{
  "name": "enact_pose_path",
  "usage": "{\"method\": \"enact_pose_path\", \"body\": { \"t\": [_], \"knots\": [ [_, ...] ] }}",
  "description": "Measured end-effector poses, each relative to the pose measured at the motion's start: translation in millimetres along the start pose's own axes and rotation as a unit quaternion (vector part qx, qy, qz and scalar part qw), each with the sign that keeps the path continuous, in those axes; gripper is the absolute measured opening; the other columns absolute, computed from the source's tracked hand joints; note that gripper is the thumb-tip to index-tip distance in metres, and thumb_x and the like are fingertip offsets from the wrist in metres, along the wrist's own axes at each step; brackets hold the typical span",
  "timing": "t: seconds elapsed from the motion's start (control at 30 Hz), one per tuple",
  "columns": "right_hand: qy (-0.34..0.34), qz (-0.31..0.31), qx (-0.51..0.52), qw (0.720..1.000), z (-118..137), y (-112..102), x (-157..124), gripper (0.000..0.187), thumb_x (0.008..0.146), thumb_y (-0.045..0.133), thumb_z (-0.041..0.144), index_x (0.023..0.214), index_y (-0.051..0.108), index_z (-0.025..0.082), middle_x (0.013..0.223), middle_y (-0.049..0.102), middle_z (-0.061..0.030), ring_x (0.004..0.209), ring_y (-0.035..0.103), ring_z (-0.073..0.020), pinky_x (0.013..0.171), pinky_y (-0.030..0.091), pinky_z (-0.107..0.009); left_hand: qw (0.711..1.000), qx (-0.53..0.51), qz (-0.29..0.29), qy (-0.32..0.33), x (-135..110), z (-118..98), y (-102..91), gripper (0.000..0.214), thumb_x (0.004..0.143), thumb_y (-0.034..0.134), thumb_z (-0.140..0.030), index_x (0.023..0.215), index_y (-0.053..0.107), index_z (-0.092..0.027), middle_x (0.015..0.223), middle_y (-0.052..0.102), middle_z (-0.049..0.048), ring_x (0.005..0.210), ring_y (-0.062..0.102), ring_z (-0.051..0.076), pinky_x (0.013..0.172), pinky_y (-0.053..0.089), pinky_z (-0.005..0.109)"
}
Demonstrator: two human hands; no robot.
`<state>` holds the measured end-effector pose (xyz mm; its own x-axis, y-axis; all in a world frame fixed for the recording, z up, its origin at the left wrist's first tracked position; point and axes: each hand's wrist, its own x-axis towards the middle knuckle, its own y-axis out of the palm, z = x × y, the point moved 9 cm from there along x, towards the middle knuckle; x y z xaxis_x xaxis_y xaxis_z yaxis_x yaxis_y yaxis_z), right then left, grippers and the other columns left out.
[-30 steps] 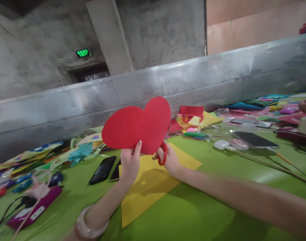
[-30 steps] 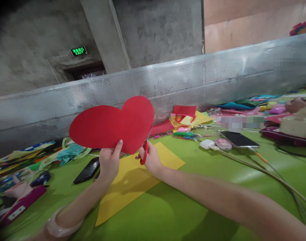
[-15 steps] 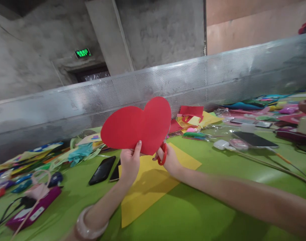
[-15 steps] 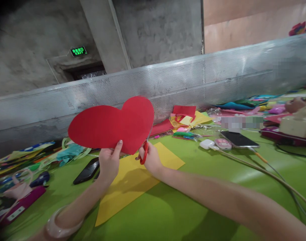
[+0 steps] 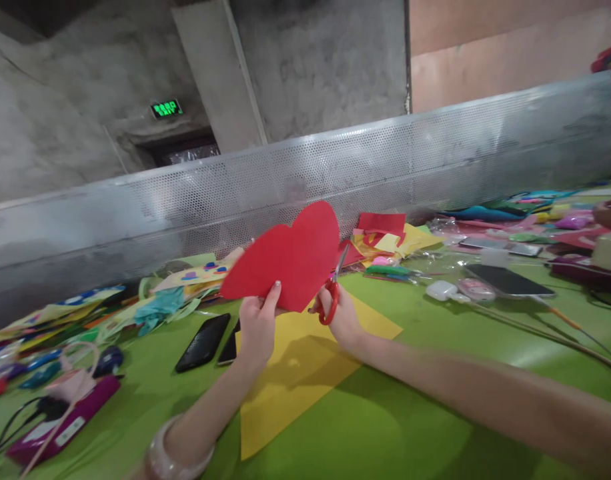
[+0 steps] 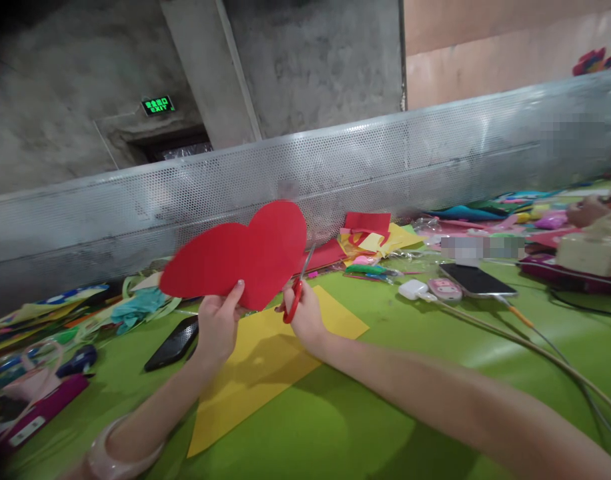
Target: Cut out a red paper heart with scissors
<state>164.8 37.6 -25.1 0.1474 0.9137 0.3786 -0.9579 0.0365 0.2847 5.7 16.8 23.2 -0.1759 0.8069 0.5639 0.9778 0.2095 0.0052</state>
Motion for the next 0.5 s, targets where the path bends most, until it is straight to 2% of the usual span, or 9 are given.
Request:
{"method": "enact_pose_path", "body": {
  "t": [0.07, 0.13, 0.3, 0.4, 0.5],
  "knots": [
    [0.005, -0.034, 0.003, 0.999, 0.2, -7.9, 5.5, 0.022, 0.078, 0.051, 0.04, 0.07, 0.043, 0.022, 0.057, 0.048, 0.0045, 0.055, 0.054, -0.0128, 0.055, 0.044, -0.027, 0.995, -0.087, 0.008, -0.042, 4.3, 10.8, 4.8, 0.025, 0.075, 0.061, -0.035, 0.088, 0.065, -0.014, 0.086, 0.073, 0.0085, 0.081, 0.067, 0.025, 0.071, 0.054, 0.036],
    [0.005, -0.076, 0.007, 0.997, 1.4, -19.7, 13.5, 0.022, 0.078, 0.051, 0.041, 0.069, 0.043, 0.022, 0.056, 0.049, 0.0039, 0.055, 0.053, -0.0131, 0.056, 0.045, -0.027, 0.984, -0.154, 0.019, -0.089, 8.1, 22.2, 10.1, 0.024, 0.072, 0.064, -0.032, 0.088, 0.063, -0.014, 0.087, 0.073, 0.0088, 0.079, 0.068, 0.025, 0.067, 0.056, 0.036],
    [-0.031, -0.165, 0.034, 0.985, 13.9, -57.0, 36.9, 0.02, 0.074, 0.052, 0.037, 0.065, 0.043, 0.022, 0.055, 0.049, 0.0032, 0.051, 0.049, -0.0123, 0.051, 0.043, -0.026, 0.948, -0.212, 0.094, -0.218, 9.0, 51.7, 27.1, 0.025, 0.069, 0.069, -0.021, 0.092, 0.061, -0.014, 0.077, 0.073, 0.0064, 0.064, 0.069, 0.02, 0.056, 0.057, 0.03],
    [-0.03, -0.18, 0.031, 0.983, 21.6, -74.1, 49.0, 0.023, 0.073, 0.051, 0.04, 0.061, 0.042, 0.022, 0.051, 0.049, 0.0038, 0.046, 0.047, -0.0118, 0.046, 0.038, -0.025, 0.938, -0.222, 0.108, -0.245, 8.9, 62.8, 29.7, 0.022, 0.072, 0.068, -0.018, 0.092, 0.061, -0.013, 0.075, 0.073, 0.0069, 0.059, 0.068, 0.018, 0.054, 0.057, 0.029],
    [-0.022, -0.19, 0.032, 0.981, 28.9, -87.9, 58.1, 0.024, 0.072, 0.05, 0.04, 0.059, 0.042, 0.023, 0.049, 0.048, 0.0044, 0.044, 0.047, -0.0117, 0.042, 0.034, -0.024, 0.929, -0.241, 0.123, -0.254, 8.8, 68.4, 33.1, 0.021, 0.077, 0.064, -0.019, 0.097, 0.061, -0.012, 0.081, 0.074, 0.009, 0.064, 0.069, 0.019, 0.057, 0.057, 0.029]
  ]
}}
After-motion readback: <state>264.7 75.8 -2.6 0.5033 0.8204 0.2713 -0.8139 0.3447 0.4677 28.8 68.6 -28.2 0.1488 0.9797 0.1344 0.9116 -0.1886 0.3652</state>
